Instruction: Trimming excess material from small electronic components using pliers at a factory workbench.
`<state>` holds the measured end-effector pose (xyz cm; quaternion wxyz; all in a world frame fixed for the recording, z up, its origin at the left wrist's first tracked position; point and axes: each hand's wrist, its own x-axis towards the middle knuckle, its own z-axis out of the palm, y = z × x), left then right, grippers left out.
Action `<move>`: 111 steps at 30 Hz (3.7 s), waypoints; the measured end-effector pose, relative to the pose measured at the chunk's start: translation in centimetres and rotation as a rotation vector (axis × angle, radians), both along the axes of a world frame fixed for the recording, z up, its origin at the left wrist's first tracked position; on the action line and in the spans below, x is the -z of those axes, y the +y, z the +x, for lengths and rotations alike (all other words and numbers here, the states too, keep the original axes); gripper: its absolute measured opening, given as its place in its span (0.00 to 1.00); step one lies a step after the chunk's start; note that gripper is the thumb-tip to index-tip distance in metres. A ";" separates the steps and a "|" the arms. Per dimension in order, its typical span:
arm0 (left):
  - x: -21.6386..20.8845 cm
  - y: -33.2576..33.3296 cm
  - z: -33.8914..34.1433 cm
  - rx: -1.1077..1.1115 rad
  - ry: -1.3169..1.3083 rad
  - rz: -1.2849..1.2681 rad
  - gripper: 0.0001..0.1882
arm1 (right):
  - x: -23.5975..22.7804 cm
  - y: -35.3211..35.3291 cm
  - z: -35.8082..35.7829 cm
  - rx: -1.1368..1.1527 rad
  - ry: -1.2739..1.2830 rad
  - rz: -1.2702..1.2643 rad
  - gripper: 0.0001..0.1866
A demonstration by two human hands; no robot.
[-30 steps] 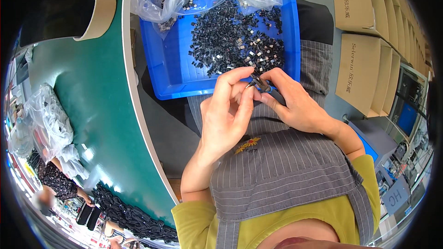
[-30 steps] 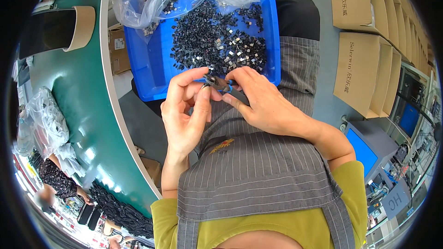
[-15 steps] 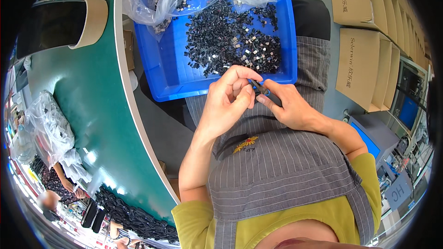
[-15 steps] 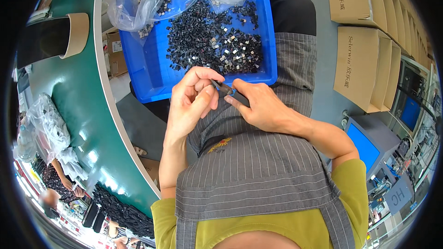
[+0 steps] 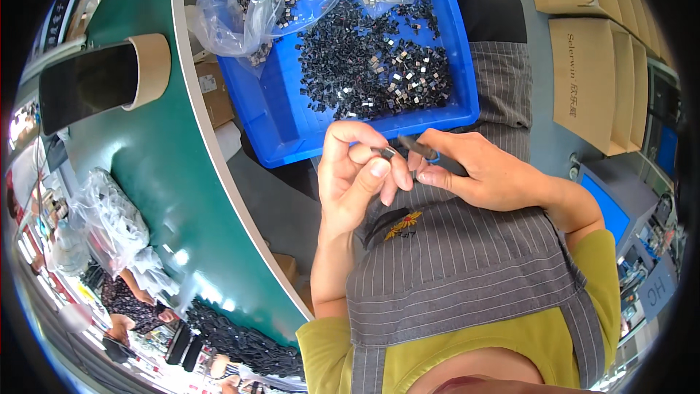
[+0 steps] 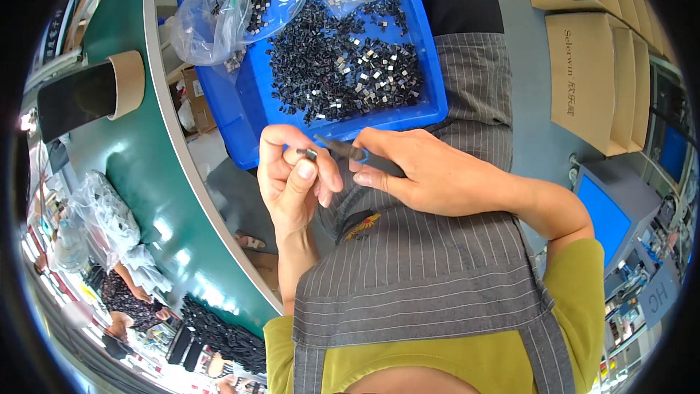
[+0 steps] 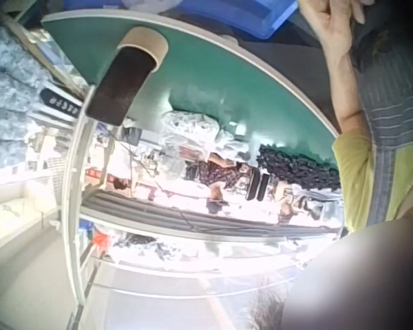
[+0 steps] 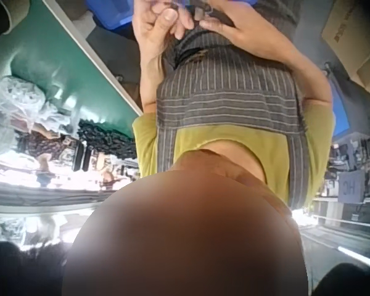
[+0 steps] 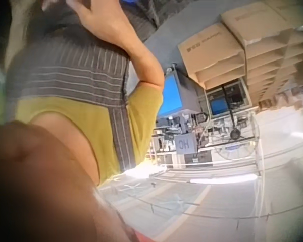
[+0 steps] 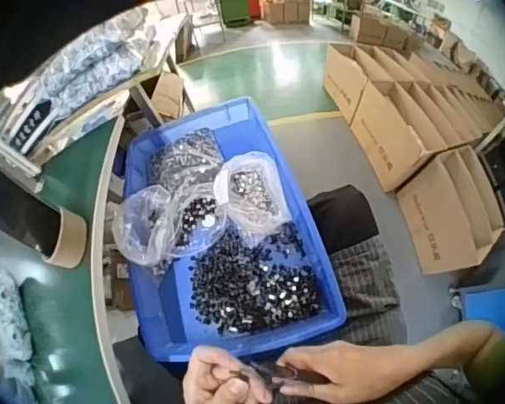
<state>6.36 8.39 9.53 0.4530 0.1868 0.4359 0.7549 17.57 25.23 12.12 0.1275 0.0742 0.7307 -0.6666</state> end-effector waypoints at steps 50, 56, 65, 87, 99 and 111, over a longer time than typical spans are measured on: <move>-0.7 0.8 0.0 -0.183 -0.035 -0.105 0.08 | -0.7 0.7 -0.8 -0.131 -0.135 0.053 0.15; -0.9 0.7 0.2 -0.174 -0.003 -0.156 0.08 | -0.7 0.7 -0.8 -0.179 -0.196 -0.013 0.17; -1.9 1.3 0.0 -0.090 0.013 -0.272 0.07 | -1.4 1.0 -0.3 -0.180 -0.294 0.135 0.19; -2.4 1.5 -0.7 0.114 -0.009 -0.210 0.17 | -0.9 0.9 -0.2 -0.041 -0.049 0.241 0.12; -3.3 1.9 0.9 -0.079 0.303 -0.095 0.16 | -1.9 1.7 -1.0 -0.133 -0.208 -0.112 0.17; -3.0 1.9 1.5 -0.154 0.434 -0.193 0.19 | -1.2 1.5 -0.6 -0.123 -0.139 -0.074 0.19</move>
